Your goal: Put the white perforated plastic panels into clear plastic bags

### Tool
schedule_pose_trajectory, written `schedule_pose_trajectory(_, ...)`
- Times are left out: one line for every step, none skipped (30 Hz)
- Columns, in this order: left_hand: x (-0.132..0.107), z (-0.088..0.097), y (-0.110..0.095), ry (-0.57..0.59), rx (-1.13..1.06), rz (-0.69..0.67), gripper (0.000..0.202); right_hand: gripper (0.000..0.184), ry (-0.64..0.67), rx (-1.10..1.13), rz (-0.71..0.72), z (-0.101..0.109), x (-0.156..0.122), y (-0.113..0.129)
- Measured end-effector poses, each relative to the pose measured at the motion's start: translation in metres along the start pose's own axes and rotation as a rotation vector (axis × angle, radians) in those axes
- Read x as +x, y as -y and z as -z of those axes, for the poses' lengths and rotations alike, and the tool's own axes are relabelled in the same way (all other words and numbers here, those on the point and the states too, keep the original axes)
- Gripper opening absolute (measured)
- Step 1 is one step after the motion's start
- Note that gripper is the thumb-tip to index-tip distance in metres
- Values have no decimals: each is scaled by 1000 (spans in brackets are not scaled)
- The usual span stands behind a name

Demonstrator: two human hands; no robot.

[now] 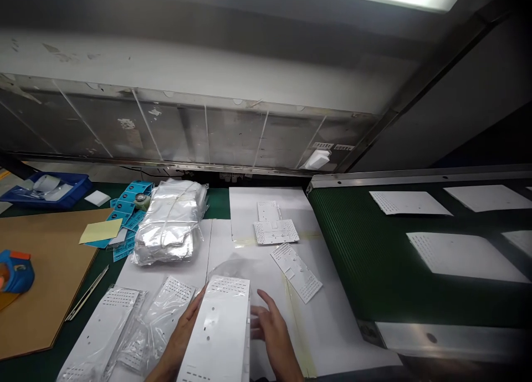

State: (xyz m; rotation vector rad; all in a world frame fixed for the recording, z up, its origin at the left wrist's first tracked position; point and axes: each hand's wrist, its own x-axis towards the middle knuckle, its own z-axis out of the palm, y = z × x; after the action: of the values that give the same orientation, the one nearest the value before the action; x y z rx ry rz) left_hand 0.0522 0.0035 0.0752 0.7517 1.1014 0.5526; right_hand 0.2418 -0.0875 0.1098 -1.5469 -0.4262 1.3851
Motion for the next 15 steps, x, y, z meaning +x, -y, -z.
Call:
schedule_pose_trajectory(0,2,2,1,3,27,74,55,24,-66,52,2,5,2)
schedule_pose_trajectory(0,3,4,8,21,45,75,49,39,-143,100,2,10,5)
schedule_pose_trajectory(-1,3,4,18,46,49,74,42,37,-239,141,2,14,7)
schedule_pose_trajectory(-3,2,3,24,72,37,70,35,17,-343,172,1,17,8)
schedule_pose_trajectory(-5,1,1,36,99,13,66,28,-14,-441,194,-1,20,9)
schedule_pose_trajectory(-8,0,-1,55,125,-19,61,21,-48,-523,214,-2,22,10)
schedule_pose_trajectory(-10,-2,-3,70,145,-54,58,16,-77,-584,234,-4,24,10)
schedule_pose_trajectory(-13,-3,-5,78,156,-83,57,15,-98,-624,255,-5,25,11)
schedule_pose_trajectory(-16,-5,-5,79,161,-98,59,18,-111,-647,273,-6,25,11)
schedule_pose_trajectory(-17,-5,-5,73,161,-102,61,21,-116,-661,291,-7,25,11)
schedule_pose_trajectory(-19,-6,-4,61,156,-98,64,24,-119,-679,308,-7,25,11)
schedule_pose_trajectory(-19,-6,-2,50,150,-92,65,25,-118,-696,320,-7,24,11)
schedule_pose_trajectory(-19,-6,1,38,145,-85,65,26,-114,-710,326,-7,23,11)
schedule_pose_trajectory(-19,-5,4,22,141,-83,62,27,-111,-720,326,-6,22,10)
schedule_pose_trajectory(-19,-4,8,0,139,-84,57,27,-111,-729,323,-5,20,7)
